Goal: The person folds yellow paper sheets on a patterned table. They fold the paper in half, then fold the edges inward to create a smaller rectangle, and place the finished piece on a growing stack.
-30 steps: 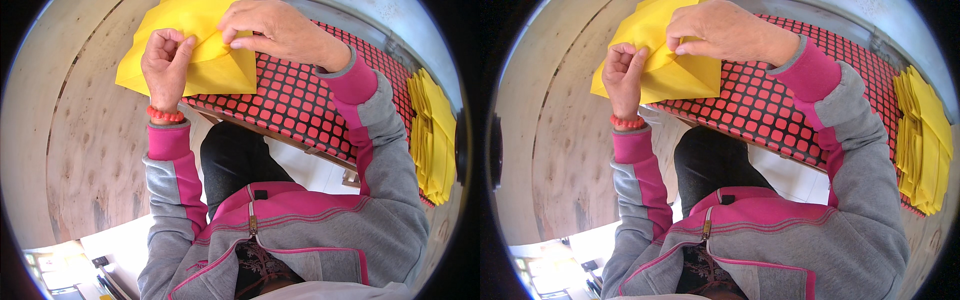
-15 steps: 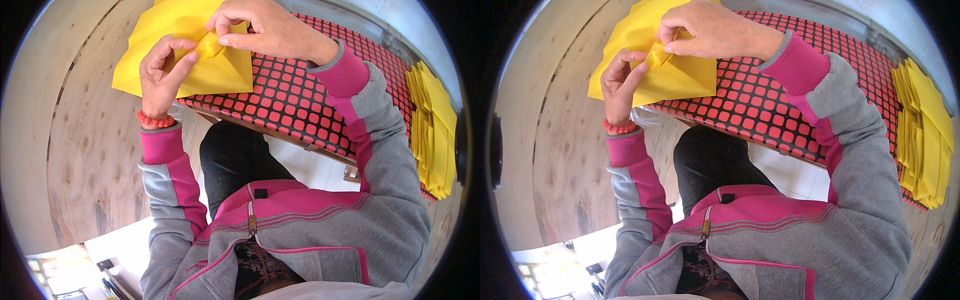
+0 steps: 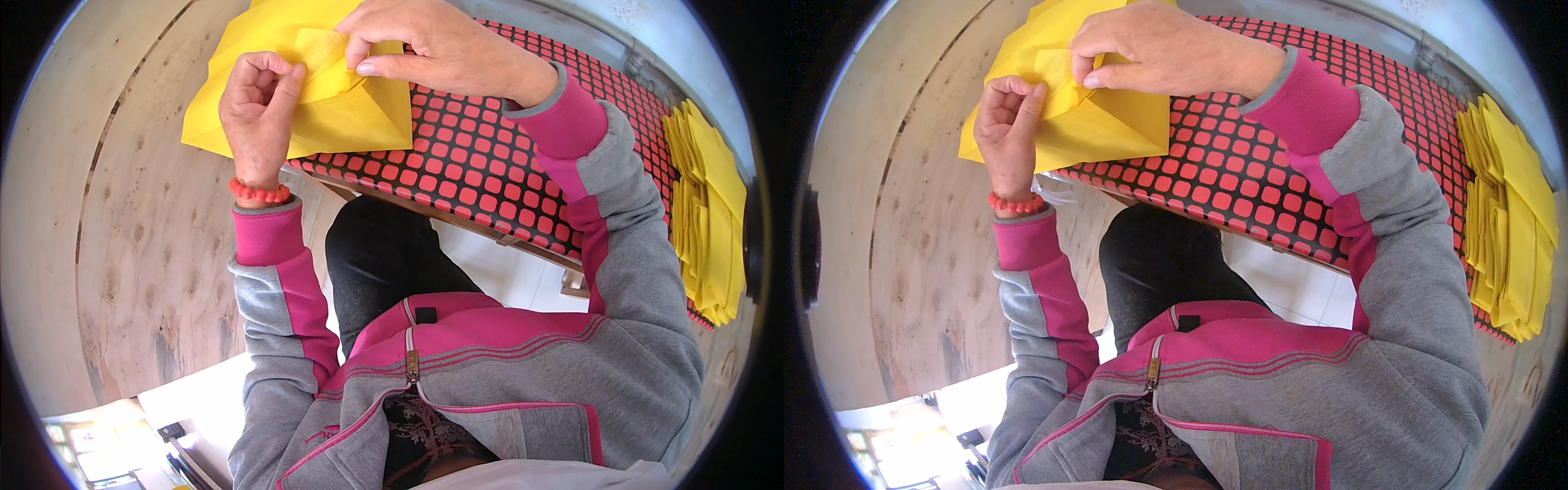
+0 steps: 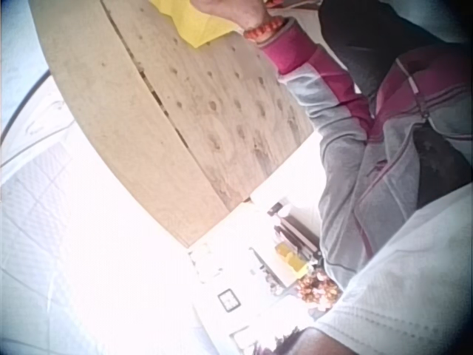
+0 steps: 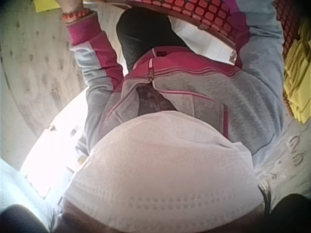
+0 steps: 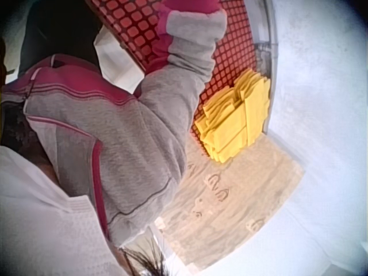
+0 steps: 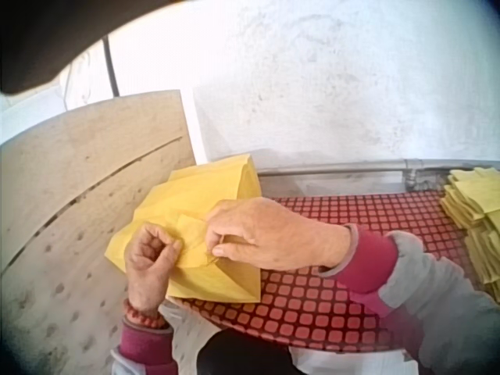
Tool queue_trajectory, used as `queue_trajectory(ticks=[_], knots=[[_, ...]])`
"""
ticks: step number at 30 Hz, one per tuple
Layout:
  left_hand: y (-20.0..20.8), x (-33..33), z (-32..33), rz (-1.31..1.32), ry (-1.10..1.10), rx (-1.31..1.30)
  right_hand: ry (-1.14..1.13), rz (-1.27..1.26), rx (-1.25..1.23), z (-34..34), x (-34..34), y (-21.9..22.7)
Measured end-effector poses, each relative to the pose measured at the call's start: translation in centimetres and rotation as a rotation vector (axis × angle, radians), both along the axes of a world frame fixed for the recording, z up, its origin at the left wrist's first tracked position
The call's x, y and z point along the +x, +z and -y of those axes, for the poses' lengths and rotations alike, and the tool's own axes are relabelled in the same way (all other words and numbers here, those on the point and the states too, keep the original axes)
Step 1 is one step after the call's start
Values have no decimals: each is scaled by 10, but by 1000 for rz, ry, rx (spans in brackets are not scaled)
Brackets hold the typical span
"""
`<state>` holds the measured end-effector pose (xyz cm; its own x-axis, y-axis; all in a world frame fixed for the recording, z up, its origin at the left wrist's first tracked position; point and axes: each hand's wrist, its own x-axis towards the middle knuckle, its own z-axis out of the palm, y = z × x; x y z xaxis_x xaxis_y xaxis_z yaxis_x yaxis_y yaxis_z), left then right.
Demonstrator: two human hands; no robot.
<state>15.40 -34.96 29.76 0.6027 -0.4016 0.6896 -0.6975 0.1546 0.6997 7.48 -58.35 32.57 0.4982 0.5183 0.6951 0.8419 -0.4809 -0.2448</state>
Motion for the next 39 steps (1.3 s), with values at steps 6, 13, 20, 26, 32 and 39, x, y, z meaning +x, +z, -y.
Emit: queue_trajectory(ticks=[6,13,20,26,32,39], knots=[[6,-3,-11,5,-102,127,-92,-112,81,-3,-8,-1],[5,0,-8,119,-80,188,-101,-124,115,-7,-10,2],[1,2,-6,-13,1,85,-94,-79,75,1,-16,10],[-2,2,-2,6,-4,-3,18,0,11,-2,-5,4],[1,2,-10,39,-84,88,-79,-104,89,-5,-9,0],[6,-2,-13,120,-171,171,-72,-109,125,-4,-4,-3]])
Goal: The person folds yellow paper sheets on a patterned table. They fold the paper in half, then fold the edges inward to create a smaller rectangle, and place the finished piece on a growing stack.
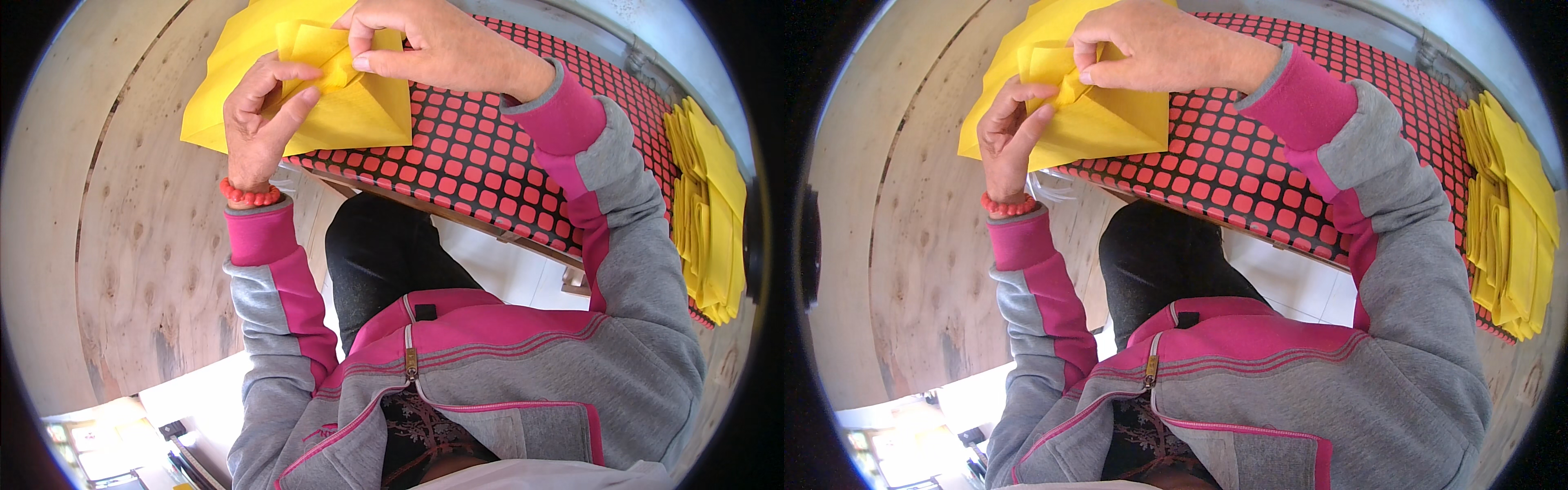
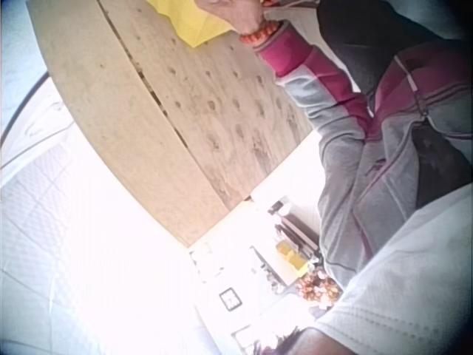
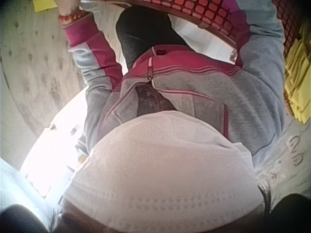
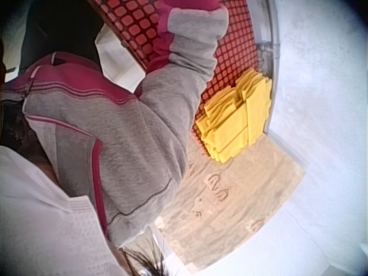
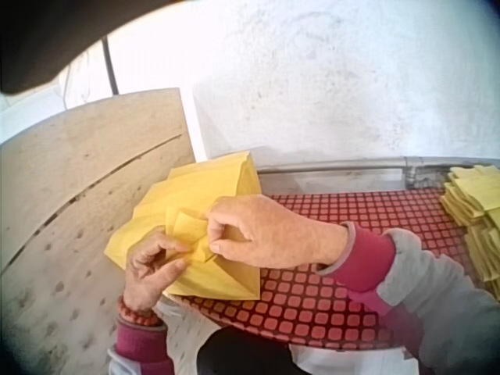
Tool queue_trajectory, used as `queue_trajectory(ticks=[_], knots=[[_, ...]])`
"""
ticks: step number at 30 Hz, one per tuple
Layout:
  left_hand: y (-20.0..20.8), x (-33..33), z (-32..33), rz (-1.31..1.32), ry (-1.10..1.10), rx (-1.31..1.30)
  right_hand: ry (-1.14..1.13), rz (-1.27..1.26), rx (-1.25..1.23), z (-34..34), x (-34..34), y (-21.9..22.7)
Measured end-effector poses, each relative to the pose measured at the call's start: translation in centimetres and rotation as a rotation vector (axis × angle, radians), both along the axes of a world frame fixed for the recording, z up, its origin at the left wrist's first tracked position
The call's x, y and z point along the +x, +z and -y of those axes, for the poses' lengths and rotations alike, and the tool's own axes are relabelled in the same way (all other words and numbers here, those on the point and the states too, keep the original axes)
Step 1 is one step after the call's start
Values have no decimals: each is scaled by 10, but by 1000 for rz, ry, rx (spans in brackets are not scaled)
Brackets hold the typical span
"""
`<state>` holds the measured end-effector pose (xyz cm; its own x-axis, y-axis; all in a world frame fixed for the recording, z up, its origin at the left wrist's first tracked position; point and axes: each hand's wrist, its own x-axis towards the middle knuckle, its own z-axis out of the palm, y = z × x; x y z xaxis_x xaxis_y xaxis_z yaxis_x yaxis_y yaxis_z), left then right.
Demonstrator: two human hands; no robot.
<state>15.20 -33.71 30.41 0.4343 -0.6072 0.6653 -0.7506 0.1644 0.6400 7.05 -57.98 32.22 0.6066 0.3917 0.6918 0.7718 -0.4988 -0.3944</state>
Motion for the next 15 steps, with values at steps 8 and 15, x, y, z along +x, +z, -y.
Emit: queue_trajectory(ticks=[8,15], knots=[[1,1,-1,-10,53,44,23,-26,6,4,-1,2],[1,0,0,-73,52,31,-32,-74,99,1,-6,8]])
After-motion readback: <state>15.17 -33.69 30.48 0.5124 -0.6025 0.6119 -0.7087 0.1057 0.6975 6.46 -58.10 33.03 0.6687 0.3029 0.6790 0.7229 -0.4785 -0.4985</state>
